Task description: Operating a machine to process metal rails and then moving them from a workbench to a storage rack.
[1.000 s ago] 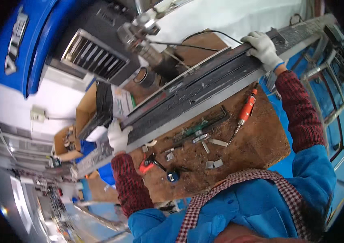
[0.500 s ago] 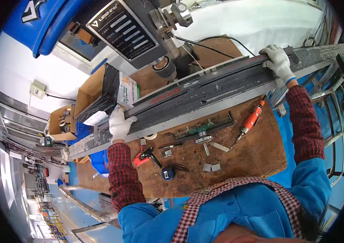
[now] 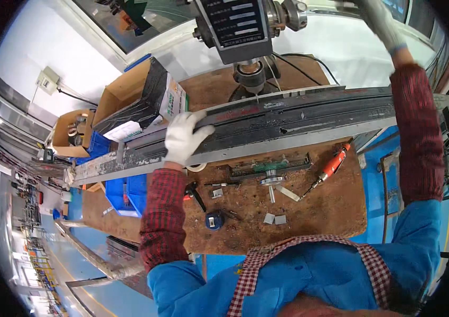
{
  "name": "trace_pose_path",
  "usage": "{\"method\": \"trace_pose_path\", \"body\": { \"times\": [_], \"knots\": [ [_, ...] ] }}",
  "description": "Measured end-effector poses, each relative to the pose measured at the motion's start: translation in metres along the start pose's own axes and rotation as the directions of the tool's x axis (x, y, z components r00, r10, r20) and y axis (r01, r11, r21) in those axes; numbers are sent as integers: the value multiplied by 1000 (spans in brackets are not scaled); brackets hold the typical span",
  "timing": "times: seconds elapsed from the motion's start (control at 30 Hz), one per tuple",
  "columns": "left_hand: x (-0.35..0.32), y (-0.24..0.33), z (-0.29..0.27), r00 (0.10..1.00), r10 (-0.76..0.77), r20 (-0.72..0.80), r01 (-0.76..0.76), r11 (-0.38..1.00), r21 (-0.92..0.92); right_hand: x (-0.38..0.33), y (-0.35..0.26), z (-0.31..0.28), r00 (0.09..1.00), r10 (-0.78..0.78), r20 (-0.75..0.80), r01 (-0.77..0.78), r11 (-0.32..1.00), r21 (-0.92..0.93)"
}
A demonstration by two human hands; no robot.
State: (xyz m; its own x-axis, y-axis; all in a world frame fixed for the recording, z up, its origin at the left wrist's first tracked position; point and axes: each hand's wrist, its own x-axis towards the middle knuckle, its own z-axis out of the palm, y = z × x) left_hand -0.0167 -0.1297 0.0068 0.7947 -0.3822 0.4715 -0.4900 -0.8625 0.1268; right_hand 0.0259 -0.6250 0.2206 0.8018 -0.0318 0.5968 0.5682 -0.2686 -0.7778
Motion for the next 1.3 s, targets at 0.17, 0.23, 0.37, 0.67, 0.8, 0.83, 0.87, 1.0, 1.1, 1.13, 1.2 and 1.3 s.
{"method": "trace_pose_path", "body": {
  "times": [0.17,0.23,0.37,0.67,0.8,0.83,0.87,1.0,1.1,1.13,1.2,1.3],
  "knots": [
    [13,11,12,997,-24,-77,17,995,-99,75,-12,2,995,98,21,-98,909,406],
    [19,15,15,990,17,-141,-32,994,-104,100,-12,0,982,186,15,-165,827,538],
    [13,16,8,993,9,-114,-14,999,-42,138,-11,13,941,332,70,-258,568,781],
    [13,17,4,997,-70,-41,70,997,-13,109,-74,30,930,349,-118,-135,621,772],
    [16,25,3,993,-122,11,122,991,-53,94,-80,23,915,334,-226,-71,685,725],
    [16,26,4,990,-139,18,140,988,-62,90,-79,24,909,334,-249,-60,697,715],
    [16,26,4,987,-158,25,160,985,-68,87,-77,25,904,333,-269,-51,707,705],
    [19,27,3,983,-176,44,179,981,-70,77,-72,42,889,334,-314,-38,737,675],
    [19,27,5,981,-188,46,191,979,-74,70,-78,61,889,324,-325,-41,762,647],
    [19,28,7,983,-177,40,180,981,-79,67,-83,66,890,318,-327,-43,771,635],
    [18,23,8,988,-152,1,151,986,-75,62,-101,78,901,283,-329,-21,787,617],
    [16,19,8,988,-150,-23,148,986,-79,48,-117,75,946,165,-280,41,793,607]
  ]
}}
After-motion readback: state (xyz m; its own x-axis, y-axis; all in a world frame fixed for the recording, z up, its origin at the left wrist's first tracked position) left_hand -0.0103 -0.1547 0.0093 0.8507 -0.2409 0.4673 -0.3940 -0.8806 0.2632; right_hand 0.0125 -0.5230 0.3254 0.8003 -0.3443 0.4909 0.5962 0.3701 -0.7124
